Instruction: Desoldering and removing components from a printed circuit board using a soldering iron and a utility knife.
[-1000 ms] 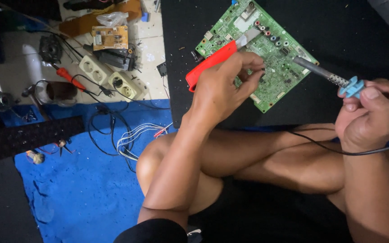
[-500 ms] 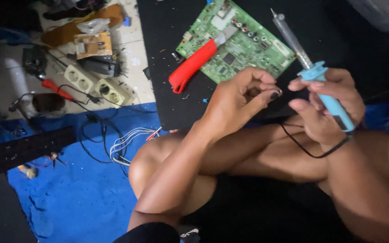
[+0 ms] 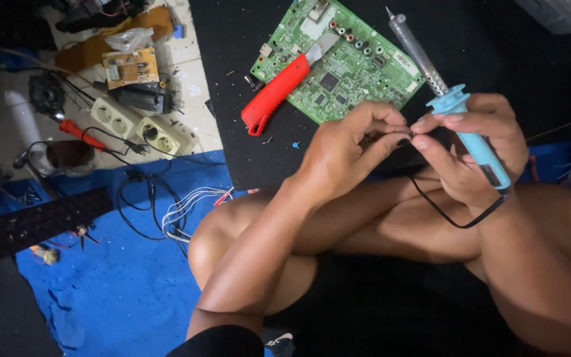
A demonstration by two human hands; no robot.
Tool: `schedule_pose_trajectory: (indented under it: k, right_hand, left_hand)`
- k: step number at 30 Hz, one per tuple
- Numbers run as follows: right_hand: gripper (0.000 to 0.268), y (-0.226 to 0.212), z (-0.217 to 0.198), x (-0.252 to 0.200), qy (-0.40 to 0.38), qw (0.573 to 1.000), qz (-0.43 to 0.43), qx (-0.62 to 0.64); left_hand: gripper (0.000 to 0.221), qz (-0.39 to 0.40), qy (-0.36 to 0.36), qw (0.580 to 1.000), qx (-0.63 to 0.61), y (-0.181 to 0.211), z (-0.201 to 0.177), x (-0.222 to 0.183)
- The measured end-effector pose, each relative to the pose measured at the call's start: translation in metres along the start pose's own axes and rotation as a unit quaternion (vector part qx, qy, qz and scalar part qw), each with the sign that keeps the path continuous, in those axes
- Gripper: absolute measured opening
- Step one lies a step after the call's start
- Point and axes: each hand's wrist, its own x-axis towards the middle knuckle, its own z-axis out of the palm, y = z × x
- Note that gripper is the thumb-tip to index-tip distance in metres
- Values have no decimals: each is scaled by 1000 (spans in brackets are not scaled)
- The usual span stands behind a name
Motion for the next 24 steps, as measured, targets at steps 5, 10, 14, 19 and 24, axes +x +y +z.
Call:
schedule_pose_trajectory:
  k: [5,10,14,19,24]
  right_hand:
    - [50,1,-4,5,-8,997,-41,-68]
    - [50,-7,-1,4,16,997,-9,-69]
    - [52,-3,-2,5,9,998,-24,-53]
    - [54,2,-3,4,8,998,-33,-47]
    - [57,8,-11,0,44,997,-40,-56]
  left_hand:
    - [28,-6,2,1000,-10,-1,-1,1]
    - [21,27,22,999,33,3,-3,1]
    - [18,92,32,991,90,2,0,1]
    - [15,109,45,988,104,-1,1,2]
    - [16,76,62,989,113,-1,-9,3]
